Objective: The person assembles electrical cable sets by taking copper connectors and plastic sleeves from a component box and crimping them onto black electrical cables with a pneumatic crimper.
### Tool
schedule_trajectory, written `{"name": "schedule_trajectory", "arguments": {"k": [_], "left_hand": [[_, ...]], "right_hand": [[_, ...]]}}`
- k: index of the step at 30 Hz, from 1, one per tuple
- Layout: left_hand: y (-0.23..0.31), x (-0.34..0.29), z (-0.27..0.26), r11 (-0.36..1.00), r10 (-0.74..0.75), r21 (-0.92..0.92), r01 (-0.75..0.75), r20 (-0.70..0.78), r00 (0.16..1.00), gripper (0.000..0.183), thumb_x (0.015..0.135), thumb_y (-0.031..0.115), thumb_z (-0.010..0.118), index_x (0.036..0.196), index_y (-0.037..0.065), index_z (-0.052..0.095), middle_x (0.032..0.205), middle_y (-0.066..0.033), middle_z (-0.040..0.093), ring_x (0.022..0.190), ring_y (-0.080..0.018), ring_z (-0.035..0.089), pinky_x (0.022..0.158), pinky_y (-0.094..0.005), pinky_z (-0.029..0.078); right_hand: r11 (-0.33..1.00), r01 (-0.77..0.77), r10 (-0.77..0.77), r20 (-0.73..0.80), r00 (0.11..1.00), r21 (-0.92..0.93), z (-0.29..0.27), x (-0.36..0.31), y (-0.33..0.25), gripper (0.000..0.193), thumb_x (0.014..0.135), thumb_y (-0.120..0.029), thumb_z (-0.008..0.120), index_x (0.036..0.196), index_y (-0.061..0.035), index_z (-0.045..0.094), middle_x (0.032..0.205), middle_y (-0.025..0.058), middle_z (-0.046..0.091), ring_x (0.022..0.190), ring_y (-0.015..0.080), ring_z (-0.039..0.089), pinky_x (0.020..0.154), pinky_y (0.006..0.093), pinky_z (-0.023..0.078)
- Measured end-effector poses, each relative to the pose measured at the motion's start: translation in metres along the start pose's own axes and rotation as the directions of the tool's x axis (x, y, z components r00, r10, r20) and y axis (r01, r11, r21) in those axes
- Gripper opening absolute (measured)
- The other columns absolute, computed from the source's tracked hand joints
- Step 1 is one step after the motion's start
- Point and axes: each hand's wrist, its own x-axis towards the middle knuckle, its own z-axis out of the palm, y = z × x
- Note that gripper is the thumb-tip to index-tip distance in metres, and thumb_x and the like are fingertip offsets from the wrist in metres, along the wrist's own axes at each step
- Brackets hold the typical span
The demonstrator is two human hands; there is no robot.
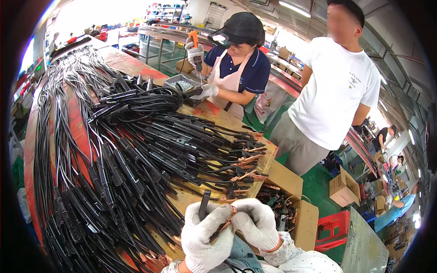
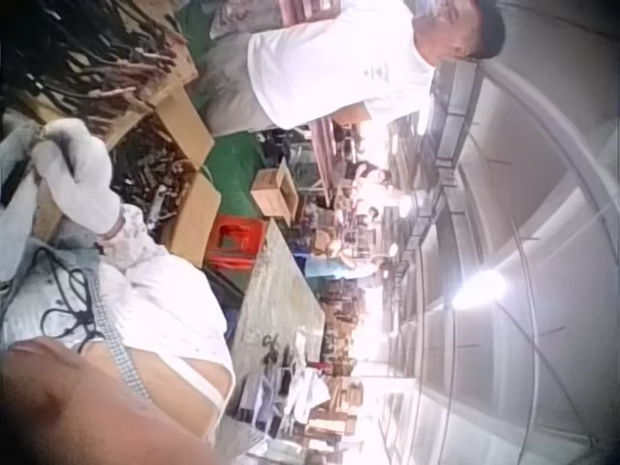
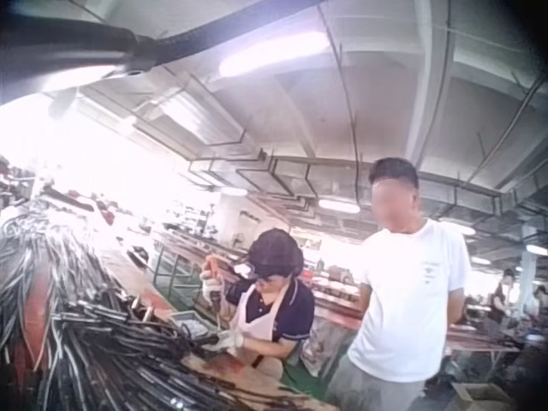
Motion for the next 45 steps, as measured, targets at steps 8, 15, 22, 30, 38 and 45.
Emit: {"name": "schedule_trajectory", "arguments": {"k": [8, 15, 22, 30, 38, 45], "left_hand": [[-0.001, -0.001, 0.002, 0.999, -0.009, 0.046, 0.011, -0.054, 0.999, 0.033, 0.066, -0.008, 0.072, 0.098, 0.003, 0.072, 0.098, -0.0099, 0.058, 0.079, -0.017, 0.063, 0.068, -0.0275, 0.052], [0.002, -0.002, 0.001, 0.998, -0.06, 0.017, 0.06, -0.021, 0.998, 0.034, 0.066, -0.008, 0.071, 0.098, 0.003, 0.072, 0.097, -0.0091, 0.058, 0.08, -0.0181, 0.063, 0.068, -0.0278, 0.052], [-0.015, 0.003, -0.002, 0.788, -0.345, -0.486, 0.379, 0.162, 0.925, 0.04, 0.079, -0.003, 0.074, 0.118, 0.001, 0.067, 0.108, -0.0055, 0.063, 0.095, -0.0114, 0.061, 0.083, -0.0264, 0.05], [-0.012, 0.014, 0.002, 0.398, -0.525, -0.755, 0.521, 0.278, 0.804, 0.081, 0.076, -0.001, 0.072, 0.148, -0.006, 0.036, 0.148, -0.0166, 0.044, 0.13, -0.0202, 0.046, 0.111, -0.0328, 0.036], [-0.021, 0.01, 0.005, 0.388, -0.598, -0.744, 0.544, 0.246, 0.763, 0.073, 0.077, -0.002, 0.059, 0.147, 0.0, 0.039, 0.11, -0.0075, 0.053, 0.076, -0.0108, 0.056, 0.063, -0.0235, 0.047], [-0.016, 0.012, 0.006, 0.367, -0.616, -0.705, 0.606, 0.304, 0.727, 0.064, 0.077, -0.002, 0.06, 0.14, -0.006, 0.047, 0.104, -0.0095, 0.057, 0.068, -0.0116, 0.056, 0.059, -0.0242, 0.047]], "right_hand": [[0.997, -0.008, 0.013, -0.059, 0.998, 0.082, -0.002, 0.004, -0.002, 0.019, 0.096, -0.005, 0.064, 0.113, 0.0024, 0.061, 0.089, 0.01, 0.071, 0.079, 0.0099, 0.065, 0.07, 0.0265, 0.053], [0.978, 0.005, 0.013, -0.087, 0.996, 0.21, 0.003, -0.002, 0.004, 0.022, 0.095, -0.004, 0.064, 0.116, 0.0015, 0.06, 0.092, 0.0087, 0.071, 0.079, 0.0111, 0.066, 0.07, 0.0268, 0.054], [0.963, -0.015, 0.051, -0.125, 0.991, 0.268, 0.008, 0.001, 0.002, 0.037, 0.089, 0.002, 0.071, 0.122, -0.0009, 0.056, 0.097, 0.0034, 0.069, 0.073, 0.0022, 0.058, 0.064, 0.0204, 0.048], [0.989, -0.09, 0.111, -0.185, 0.976, 0.116, 0.002, 0.007, -0.003, 0.035, 0.088, -0.004, 0.076, 0.118, 0.0003, 0.059, 0.094, 0.0028, 0.068, 0.066, -0.0011, 0.05, 0.057, 0.0179, 0.042], [0.962, -0.174, 0.203, -0.129, 0.971, 0.209, 0.008, 0.012, 0.012, 0.027, 0.092, -0.008, 0.071, 0.115, 0.0015, 0.061, 0.092, 0.0038, 0.07, 0.078, 0.0033, 0.061, 0.068, 0.0207, 0.051], [0.912, -0.354, 0.372, -0.058, 0.926, 0.206, 0.004, 0.007, 0.013, 0.023, 0.096, -0.013, 0.068, 0.114, 0.001, 0.065, 0.09, 0.0023, 0.068, 0.081, 0.0027, 0.057, 0.072, 0.0208, 0.049]]}}
